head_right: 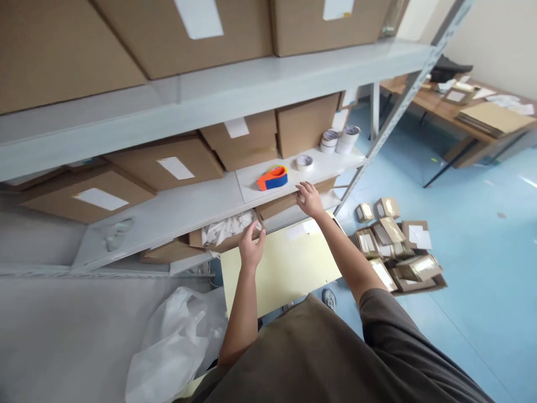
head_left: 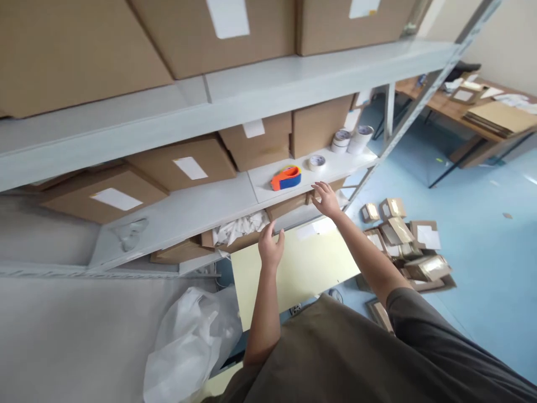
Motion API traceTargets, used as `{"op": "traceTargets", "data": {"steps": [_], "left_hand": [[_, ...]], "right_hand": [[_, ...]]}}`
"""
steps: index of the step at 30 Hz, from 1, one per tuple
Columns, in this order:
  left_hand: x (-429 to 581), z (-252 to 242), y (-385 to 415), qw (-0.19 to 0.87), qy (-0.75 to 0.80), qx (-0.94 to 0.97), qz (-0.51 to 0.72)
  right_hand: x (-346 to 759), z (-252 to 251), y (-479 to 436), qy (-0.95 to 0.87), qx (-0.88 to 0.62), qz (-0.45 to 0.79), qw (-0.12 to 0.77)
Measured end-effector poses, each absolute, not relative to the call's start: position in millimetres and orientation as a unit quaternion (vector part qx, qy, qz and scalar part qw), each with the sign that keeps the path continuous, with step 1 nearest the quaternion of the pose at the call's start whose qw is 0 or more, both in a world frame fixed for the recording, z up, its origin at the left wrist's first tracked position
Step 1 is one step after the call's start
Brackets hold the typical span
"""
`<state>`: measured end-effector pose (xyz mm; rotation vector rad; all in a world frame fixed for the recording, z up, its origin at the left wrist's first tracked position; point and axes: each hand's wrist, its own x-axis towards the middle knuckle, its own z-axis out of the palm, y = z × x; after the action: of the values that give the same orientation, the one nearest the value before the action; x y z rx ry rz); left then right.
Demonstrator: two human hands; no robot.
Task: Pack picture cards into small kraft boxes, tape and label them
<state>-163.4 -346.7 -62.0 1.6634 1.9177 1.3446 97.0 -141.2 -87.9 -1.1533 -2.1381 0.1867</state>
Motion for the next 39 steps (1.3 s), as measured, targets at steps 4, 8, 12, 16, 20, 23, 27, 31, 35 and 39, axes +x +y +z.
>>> {"op": "traceTargets", "data": {"steps": [4, 8, 12, 16, 20, 23, 27, 31, 35, 39], "left_hand": [[-105, -78, -305, 0.124, 0.640, 0.615, 0.443], [-35, -101, -276, 0.142, 0.637, 0.622, 0.434], [29, -128, -262, 0.161, 0.639, 0.632, 0.409], [66, -158, -261, 0.165, 0.656, 0.625, 0.390], [69, -190, -274, 0.165, 0.675, 0.617, 0.368], [60, -211, -287, 0.163, 0.689, 0.616, 0.346], [51, -230, -298, 0.161, 0.709, 0.598, 0.338], [48, -232, -300, 0.170, 0.719, 0.586, 0.333], [39, -219, -299, 0.171, 0.716, 0.588, 0.335], [21, -195, -306, 0.158, 0.718, 0.587, 0.340]], "right_hand": [[183, -111, -182, -0.779, -0.499, 0.076, 0.372], [274, -148, -214, -0.713, -0.586, 0.086, 0.375], [330, -204, -220, -0.674, -0.642, 0.123, 0.345], [340, -275, -201, -0.650, -0.685, 0.182, 0.274], [329, -341, -183, -0.639, -0.712, 0.229, 0.180], [323, -375, -177, -0.625, -0.730, 0.238, 0.140], [321, -395, -177, -0.640, -0.719, 0.247, 0.110], [324, -392, -178, -0.634, -0.725, 0.251, 0.096], [321, -374, -179, -0.622, -0.731, 0.245, 0.139], [299, -336, -191, -0.666, -0.670, 0.228, 0.236]]}}
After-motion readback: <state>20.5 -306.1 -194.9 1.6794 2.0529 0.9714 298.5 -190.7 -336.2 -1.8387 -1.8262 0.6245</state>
